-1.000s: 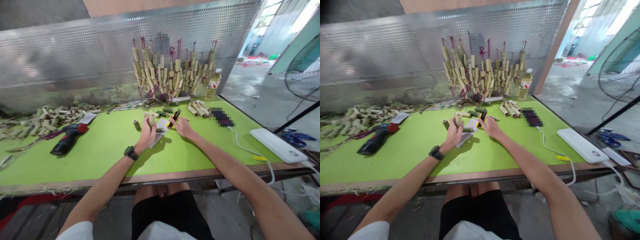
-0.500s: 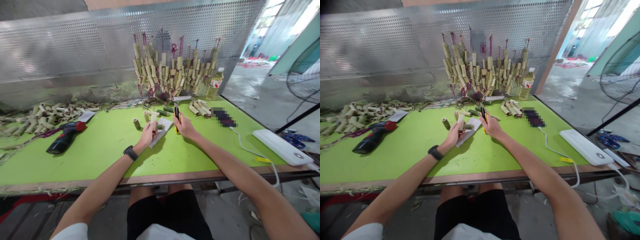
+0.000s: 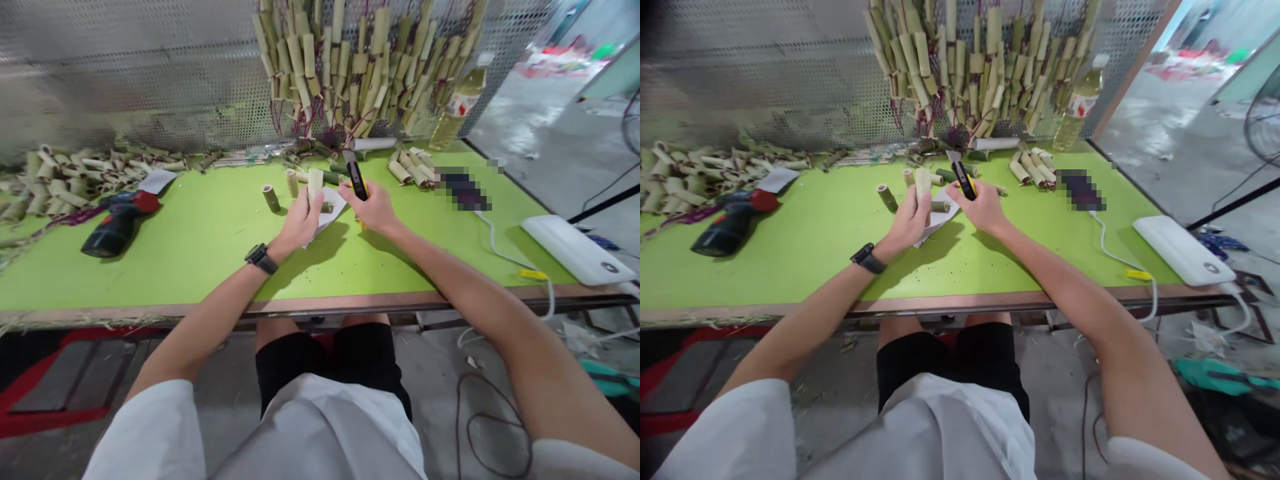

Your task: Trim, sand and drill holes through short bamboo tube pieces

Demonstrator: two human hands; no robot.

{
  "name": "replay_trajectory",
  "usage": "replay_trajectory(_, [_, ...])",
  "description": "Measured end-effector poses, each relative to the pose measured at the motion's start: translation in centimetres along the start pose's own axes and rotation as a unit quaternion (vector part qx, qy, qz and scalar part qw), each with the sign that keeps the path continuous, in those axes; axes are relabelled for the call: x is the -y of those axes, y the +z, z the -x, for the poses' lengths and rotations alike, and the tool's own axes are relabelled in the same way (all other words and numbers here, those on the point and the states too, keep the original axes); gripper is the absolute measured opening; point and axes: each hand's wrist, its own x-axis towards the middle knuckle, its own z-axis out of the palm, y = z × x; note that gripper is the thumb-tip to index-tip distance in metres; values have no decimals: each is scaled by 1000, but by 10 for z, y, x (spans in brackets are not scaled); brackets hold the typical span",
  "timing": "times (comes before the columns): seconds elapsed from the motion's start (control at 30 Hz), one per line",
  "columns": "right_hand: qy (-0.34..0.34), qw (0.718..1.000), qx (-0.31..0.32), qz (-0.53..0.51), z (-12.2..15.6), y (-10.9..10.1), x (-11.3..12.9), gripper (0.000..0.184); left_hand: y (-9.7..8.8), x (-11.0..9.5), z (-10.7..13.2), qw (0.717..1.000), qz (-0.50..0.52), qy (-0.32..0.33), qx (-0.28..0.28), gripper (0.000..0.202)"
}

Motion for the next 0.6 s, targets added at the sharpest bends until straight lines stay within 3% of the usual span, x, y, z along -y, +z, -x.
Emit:
replay_trajectory(0.17, [41, 996, 21, -80, 9, 13, 11, 60, 3, -21, 3, 971, -201, 33, 125, 54])
replay_trajectory(0.27, [52, 992, 31, -113, 9, 12, 13, 64, -6, -54, 15, 935, -313, 10, 167, 58])
replay_trajectory(0.37, [59, 990, 14, -125, 6, 7, 13, 66, -16, -100, 60, 921, -342, -5, 185, 50])
replay_trajectory(0.4, [61, 990, 9, -123, 4, 5, 12, 67, -16, -109, 83, 922, -313, -5, 229, 46])
replay_trajectory(0.43, [65, 991, 3, -120, 3, 3, 11, 68, -13, -113, 108, 915, -260, 3, 310, 44])
replay_trajectory(0.5, [70, 992, -8, -106, 1, 0, 10, 69, 2, -95, 155, 850, -152, -11, 503, 42])
replay_trajectory(0.53, [71, 993, -12, -99, 0, -1, 9, 70, 15, -74, 174, 826, -148, -62, 541, 48])
replay_trajectory(0.57, [71, 993, -13, -91, 0, -1, 9, 69, 29, -47, 189, 818, -159, -117, 540, 61])
replay_trajectory(0.6, [71, 994, -11, -84, 0, -2, 9, 69, 44, -17, 199, 832, -175, -163, 500, 76])
